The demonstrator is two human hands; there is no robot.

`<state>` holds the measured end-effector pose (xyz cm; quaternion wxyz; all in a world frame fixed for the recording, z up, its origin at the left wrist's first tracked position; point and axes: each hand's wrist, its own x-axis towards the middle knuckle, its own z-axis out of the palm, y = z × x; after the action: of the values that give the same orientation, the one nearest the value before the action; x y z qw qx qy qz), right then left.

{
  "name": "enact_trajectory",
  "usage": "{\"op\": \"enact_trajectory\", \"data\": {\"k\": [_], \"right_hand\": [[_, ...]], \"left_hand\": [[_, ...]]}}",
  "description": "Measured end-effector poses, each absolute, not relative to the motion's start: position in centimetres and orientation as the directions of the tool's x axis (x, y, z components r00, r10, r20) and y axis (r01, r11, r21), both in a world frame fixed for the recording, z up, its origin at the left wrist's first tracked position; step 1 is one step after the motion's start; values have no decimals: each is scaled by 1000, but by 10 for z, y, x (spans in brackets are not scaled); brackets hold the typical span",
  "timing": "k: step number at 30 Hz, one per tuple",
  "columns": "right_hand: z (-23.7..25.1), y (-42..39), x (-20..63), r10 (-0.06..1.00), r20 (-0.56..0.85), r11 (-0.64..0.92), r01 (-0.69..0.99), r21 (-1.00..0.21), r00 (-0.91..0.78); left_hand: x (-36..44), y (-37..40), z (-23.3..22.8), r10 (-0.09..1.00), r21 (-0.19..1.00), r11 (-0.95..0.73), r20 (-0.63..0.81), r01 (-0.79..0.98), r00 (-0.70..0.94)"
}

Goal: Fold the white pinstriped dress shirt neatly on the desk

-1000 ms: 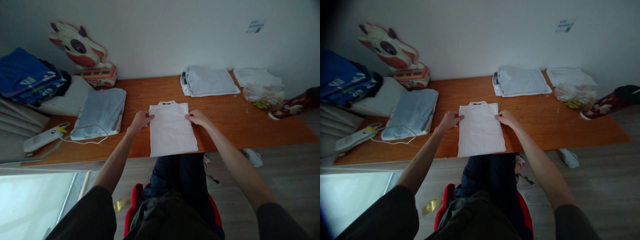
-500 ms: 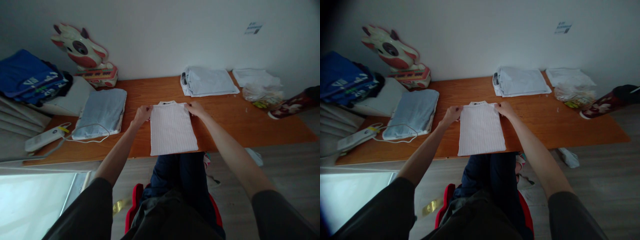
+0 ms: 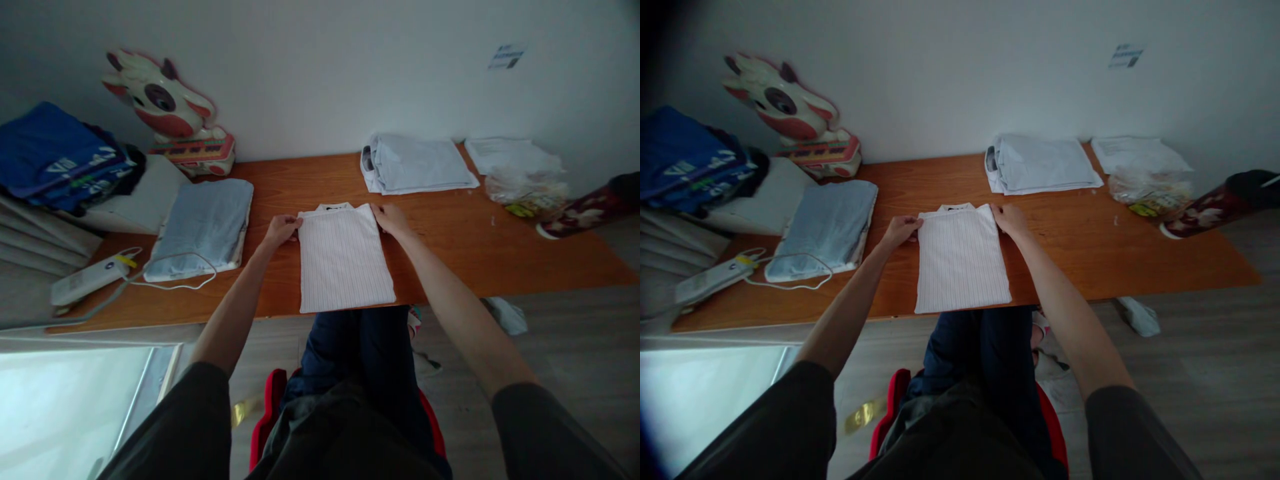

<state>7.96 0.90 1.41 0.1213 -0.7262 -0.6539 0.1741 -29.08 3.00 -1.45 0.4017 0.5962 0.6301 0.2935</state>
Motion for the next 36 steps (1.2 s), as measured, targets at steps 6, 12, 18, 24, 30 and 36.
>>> {"op": "enact_trajectory", "data": {"k": [6,12,18,24,30,36], "right_hand": [[9,-2,75,996,14,-75,931,-358,86],[9,-9,70,990,22,-119,925,-360,137],[13,-15,62,981,42,-165,920,-355,192],[18,-17,57,976,35,-190,915,-357,216],[22,-27,56,986,-20,-158,904,-396,164],[30,-68,17,971,235,135,928,-348,-53]], "left_hand": [[-286,28,-17,992,840,121,-117,528,-41],[-279,14,-12,992,788,78,1,611,-129],[-262,-2,-1,970,622,30,170,782,-173],[-256,-9,3,961,580,50,193,813,-196],[-253,-17,13,955,626,37,207,779,-212],[-198,-73,31,929,362,-286,332,887,164]]}}
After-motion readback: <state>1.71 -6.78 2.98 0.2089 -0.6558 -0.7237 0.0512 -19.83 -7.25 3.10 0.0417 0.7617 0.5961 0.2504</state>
